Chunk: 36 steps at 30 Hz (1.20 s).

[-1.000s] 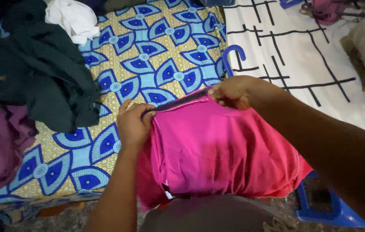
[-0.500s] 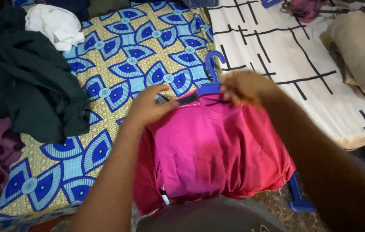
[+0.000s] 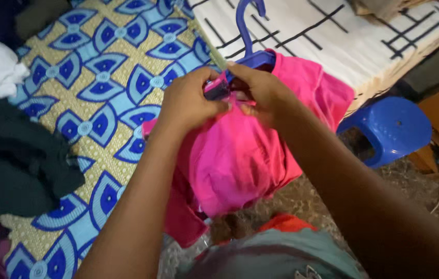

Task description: The person folds a patterned cloth and a beige hoodie on a bed, placing them into a wardrobe. They then fold a pair of dark blue shorts and place them in the wardrobe. Finally, the person places a pink shirt onto a blue hanger and hangs it in the wardrobe.

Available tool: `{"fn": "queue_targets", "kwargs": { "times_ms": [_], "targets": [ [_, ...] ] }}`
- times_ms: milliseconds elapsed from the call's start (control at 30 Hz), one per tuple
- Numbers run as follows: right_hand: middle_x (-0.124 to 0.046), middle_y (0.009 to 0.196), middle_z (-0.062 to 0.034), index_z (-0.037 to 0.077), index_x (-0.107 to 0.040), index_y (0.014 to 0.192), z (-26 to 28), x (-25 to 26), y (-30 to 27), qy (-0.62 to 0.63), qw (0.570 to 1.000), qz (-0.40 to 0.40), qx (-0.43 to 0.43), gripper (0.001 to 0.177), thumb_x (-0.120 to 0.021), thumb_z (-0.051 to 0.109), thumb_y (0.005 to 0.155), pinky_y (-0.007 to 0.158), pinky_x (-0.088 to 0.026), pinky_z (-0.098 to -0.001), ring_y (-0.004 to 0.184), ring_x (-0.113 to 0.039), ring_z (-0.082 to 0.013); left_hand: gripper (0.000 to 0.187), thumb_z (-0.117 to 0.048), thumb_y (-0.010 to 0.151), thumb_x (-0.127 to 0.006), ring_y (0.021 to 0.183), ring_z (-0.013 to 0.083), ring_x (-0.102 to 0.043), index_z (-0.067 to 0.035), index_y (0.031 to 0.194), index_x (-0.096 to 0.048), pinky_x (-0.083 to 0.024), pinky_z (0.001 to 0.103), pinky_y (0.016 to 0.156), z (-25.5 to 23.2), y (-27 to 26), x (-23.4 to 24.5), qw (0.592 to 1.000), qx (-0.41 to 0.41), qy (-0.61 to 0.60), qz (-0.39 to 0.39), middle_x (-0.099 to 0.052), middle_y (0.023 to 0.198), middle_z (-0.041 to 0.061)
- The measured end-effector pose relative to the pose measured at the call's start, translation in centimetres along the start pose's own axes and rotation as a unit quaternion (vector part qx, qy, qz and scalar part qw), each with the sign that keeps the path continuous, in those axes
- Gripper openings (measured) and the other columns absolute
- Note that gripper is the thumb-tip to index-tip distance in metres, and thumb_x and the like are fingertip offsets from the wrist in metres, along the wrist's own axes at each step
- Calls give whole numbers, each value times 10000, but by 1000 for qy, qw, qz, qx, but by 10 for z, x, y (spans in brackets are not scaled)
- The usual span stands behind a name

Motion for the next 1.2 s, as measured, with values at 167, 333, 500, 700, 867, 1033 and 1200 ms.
{"fn": "queue_targets", "kwargs": {
  "times_ms": [167, 333, 500, 700, 867, 1033, 1200],
  "targets": [
    [-615, 683, 4, 67, -629, 904, 36, 0, -63, -144, 961, -220, 90, 505, -740, 558, 855, 435, -417, -270, 532, -543, -88, 547, -207, 618, -820, 947, 334, -716, -132, 1141, -678, -560, 419, 804, -66, -38, 0, 998, -58, -26, 5, -750, 1013, 135],
    [-593, 721, -43, -16, -602, 976, 59, 16, -138, -204, 945, -212, 140, 652, -724, 613, 857, 465, -416, -314, 574, -523, -138, 519, -153, 620, -852, 883, 350, -701, -109, 1109, -685, -542, 445, 757, -144, -106, -4, 990, -96, 9, -106, -719, 956, 149],
    [-614, 781, -84, -9, -630, 1015, 48, 70, -229, -295, 914, -254, 113, 656, -545, 635, 923, 538, -443, -375, 633, -535, -184, 376, -157, 736, -812, 823, 328, -717, -105, 1089, -692, -548, 446, 723, -233, -195, -58, 981, -80, -36, -175, -717, 884, 125],
    [-685, 820, -105, -10, -682, 1045, 34, 101, -334, -454, 868, -150, 133, 466, -598, 434, 931, 619, -525, -395, 700, -621, -204, 423, -238, 798, -786, 777, 277, -726, -69, 1166, -661, -561, 399, 711, -307, -290, -155, 993, -23, -112, -3, -723, 868, 123],
    [-724, 880, -113, 35, -743, 1074, 57, 111, -416, -563, 805, -86, 164, 377, -663, 393, 993, 799, -515, -378, 810, -594, -165, 506, -355, 672, -854, 836, 212, -765, -111, 1110, -783, -593, 346, 746, -260, -295, -165, 986, 10, -115, 122, -809, 941, 69],
    [-761, 973, -55, 91, -711, 1230, 109, 101, -490, -620, 736, -136, 236, 419, -697, 384, 931, 861, -512, -330, 880, -662, -142, 673, -323, 603, -942, 1029, 390, -651, -35, 1176, -738, -516, 493, 850, -230, -274, -67, 957, -142, 129, -219, -712, 1102, 217],
    [-786, 1013, -71, 71, -727, 1223, 144, 84, -539, -635, 702, -96, 307, 384, -696, 335, 945, 863, -512, -331, 907, -665, -144, 468, -430, 763, -785, 1096, 357, -657, -144, 1133, -762, -534, 489, 897, -208, -261, -54, 957, -71, 244, -137, -716, 1166, 126]
  ]
}}
Point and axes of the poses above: each hand's wrist, its own y-axis towards the middle knuckle, its own x-axis out of the back of the hand, z = x × y, the point moved 9 cm from there along y, towards the middle knuckle
